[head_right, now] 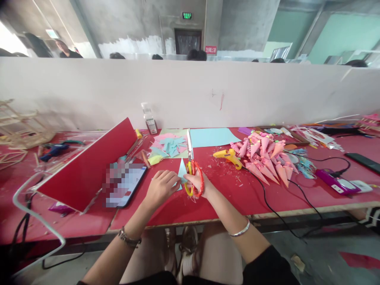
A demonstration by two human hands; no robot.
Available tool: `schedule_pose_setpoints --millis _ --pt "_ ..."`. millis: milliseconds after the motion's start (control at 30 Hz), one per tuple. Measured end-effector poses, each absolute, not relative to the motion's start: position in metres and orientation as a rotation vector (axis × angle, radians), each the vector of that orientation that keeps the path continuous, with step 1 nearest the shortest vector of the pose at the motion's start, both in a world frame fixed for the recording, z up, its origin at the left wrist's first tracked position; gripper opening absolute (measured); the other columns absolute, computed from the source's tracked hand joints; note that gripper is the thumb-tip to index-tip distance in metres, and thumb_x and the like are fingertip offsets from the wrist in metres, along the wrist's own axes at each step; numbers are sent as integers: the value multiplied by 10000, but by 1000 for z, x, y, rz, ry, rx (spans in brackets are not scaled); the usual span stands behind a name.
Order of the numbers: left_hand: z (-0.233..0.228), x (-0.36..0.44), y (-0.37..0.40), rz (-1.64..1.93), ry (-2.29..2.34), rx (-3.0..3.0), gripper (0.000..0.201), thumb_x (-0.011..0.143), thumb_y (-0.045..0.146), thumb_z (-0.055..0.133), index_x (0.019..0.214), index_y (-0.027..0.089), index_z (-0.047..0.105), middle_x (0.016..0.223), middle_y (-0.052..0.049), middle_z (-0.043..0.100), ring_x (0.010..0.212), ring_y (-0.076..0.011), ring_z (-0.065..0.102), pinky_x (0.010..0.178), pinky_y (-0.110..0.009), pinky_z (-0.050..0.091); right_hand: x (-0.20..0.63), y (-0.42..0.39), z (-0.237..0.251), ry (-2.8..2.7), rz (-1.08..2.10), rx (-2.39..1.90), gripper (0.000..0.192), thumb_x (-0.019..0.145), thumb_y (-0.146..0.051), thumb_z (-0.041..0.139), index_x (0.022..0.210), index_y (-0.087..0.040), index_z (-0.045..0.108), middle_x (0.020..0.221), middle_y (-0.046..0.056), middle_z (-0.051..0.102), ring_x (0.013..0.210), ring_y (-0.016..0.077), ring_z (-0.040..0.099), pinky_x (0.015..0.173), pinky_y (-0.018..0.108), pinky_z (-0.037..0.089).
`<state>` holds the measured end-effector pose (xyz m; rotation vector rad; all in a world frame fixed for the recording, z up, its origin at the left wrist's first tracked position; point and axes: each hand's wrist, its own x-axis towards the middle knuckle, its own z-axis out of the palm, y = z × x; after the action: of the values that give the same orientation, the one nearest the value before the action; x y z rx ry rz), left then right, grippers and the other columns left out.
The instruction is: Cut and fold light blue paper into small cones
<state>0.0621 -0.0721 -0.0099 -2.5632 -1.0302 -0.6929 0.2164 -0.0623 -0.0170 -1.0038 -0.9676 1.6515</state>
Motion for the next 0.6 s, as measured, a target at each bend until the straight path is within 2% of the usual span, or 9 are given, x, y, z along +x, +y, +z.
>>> schedule_pose_setpoints --millis 133,233,333,433,533,600 --pt "-7 45 -79 -746 -1209 -2559 212 861 272 392 847 199 590 815 -47 629 802 -179 533 726 -312 346 229 -65 -24 -993 1657 -1030 290 559 -226 657 674 -204 393 469 -118 338 381 14 261 384 173 193" --pt "-12 14 -78 -798 -1642 -2230 278 864 228 342 1039 197 556 945 -83 636 943 -229 524 824 -365 337 239 -67 -29 -995 1650 -1074 272 573 -230 648 672 -201 397 482 -114 348 390 15 285 392 173 215" --pt "-25 -17 -71 -669 -1846 -2017 364 861 267 331 1172 165 491 1030 -125 615 1084 -278 466 955 -456 230 245 -68 -31 -981 1630 -1072 266 573 -231 653 685 -197 414 498 -111 359 395 11 284 396 172 215" --pt "-31 -29 -66 -581 -1923 -2023 406 846 306 354 1192 132 476 1035 -150 611 1078 -301 471 992 -526 123 246 -69 -29 -979 1627 -1048 265 573 -222 656 696 -196 423 491 -111 356 394 11 279 396 172 206" --pt "-24 -13 -67 -789 -1989 -2113 412 834 342 371 1190 159 465 1125 -144 566 1115 -293 438 993 -524 137 245 -72 -23 -1007 1648 -1032 279 577 -226 666 726 -202 431 499 -110 369 396 15 289 403 174 220" --pt "-15 8 -71 -1057 -2026 -2347 388 825 388 383 1147 196 483 1116 -109 569 1090 -262 457 965 -471 241 244 -75 -18 -1051 1669 -1037 291 579 -235 676 731 -203 430 513 -106 374 401 17 296 409 178 232"
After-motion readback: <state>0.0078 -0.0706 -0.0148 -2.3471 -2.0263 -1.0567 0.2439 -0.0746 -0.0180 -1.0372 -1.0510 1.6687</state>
